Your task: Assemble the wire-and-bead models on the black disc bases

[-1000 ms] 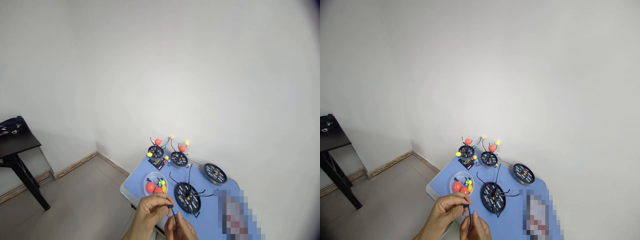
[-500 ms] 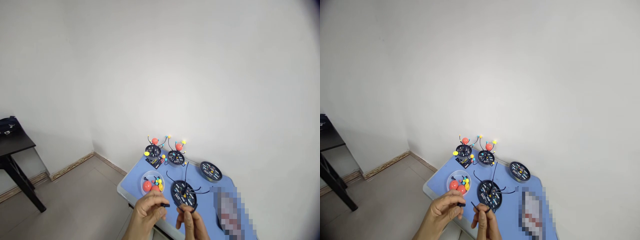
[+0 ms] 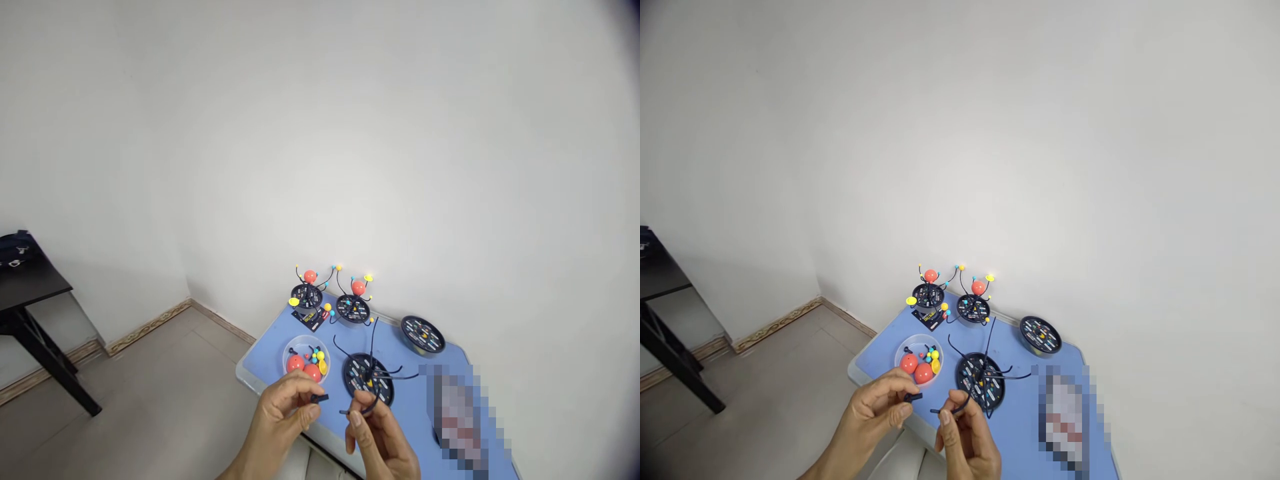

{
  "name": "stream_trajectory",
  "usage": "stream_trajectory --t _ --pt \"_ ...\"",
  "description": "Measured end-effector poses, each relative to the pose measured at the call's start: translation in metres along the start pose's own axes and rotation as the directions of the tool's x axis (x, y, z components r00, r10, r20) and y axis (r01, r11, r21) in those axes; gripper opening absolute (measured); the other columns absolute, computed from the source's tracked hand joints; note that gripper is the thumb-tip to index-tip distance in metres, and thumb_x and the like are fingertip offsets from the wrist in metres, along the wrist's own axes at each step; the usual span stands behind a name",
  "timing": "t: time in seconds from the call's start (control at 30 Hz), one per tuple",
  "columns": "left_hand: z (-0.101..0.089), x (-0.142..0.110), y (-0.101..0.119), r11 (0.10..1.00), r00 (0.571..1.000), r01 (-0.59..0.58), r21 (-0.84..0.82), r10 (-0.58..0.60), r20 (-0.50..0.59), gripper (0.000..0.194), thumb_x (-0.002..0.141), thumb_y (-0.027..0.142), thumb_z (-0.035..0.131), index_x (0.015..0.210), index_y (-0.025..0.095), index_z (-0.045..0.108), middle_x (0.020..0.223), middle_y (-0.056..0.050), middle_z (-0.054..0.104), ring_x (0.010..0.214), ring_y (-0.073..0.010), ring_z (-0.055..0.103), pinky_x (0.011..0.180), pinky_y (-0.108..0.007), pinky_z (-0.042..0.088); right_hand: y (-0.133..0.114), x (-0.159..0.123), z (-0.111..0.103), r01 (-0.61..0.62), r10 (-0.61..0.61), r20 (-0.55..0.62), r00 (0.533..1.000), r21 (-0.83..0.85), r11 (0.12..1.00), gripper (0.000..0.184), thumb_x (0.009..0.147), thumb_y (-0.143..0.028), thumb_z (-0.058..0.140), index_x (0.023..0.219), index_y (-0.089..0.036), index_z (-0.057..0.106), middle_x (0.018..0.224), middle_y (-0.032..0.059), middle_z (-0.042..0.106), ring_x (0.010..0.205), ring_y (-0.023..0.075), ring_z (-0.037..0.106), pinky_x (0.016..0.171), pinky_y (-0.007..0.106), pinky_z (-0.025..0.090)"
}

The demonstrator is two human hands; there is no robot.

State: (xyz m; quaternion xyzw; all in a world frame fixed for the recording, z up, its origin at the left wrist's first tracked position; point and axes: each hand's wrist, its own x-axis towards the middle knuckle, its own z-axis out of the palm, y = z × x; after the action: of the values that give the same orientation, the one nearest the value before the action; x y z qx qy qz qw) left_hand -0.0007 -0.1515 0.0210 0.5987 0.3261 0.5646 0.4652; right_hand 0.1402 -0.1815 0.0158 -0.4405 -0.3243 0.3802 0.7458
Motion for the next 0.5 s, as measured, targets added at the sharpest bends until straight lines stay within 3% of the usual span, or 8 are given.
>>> stream_trajectory --t 0.3,0.5 --pt "-0.003 -0.002 0.002 0.990 0.996 0.089 -0.107 -0.089 0.001 0.015 0.082 0.033 0.073 0.092 0.023 0.077 0.082 -0.001 0.059 0.060 -0.0086 0.049 0.055 -0.018 0.046 0.009 0.004 -0.002 -0.040 0.045 0.047 0.998 -0.084 0.996 0.030 0.071 -0.048 0.078 0.078 -0.020 0.072 0.061 -0.0018 0.062 0.049 0.0118 0.053 0.051 0.024 0.045" --pt "-0.003 -0.002 0.001 0.995 0.998 0.064 -0.074 -0.064 0.004 0.015 0.083 0.033 0.071 0.092 0.022 0.078 0.084 -0.003 0.061 0.063 -0.0100 0.051 0.056 -0.019 0.047 0.011 0.003 -0.002 0.010 -0.001 0.066 0.998 -0.133 0.991 0.031 0.073 -0.050 0.075 0.076 -0.020 0.072 0.064 0.0001 0.063 0.058 0.0151 0.056 0.054 0.024 0.046"
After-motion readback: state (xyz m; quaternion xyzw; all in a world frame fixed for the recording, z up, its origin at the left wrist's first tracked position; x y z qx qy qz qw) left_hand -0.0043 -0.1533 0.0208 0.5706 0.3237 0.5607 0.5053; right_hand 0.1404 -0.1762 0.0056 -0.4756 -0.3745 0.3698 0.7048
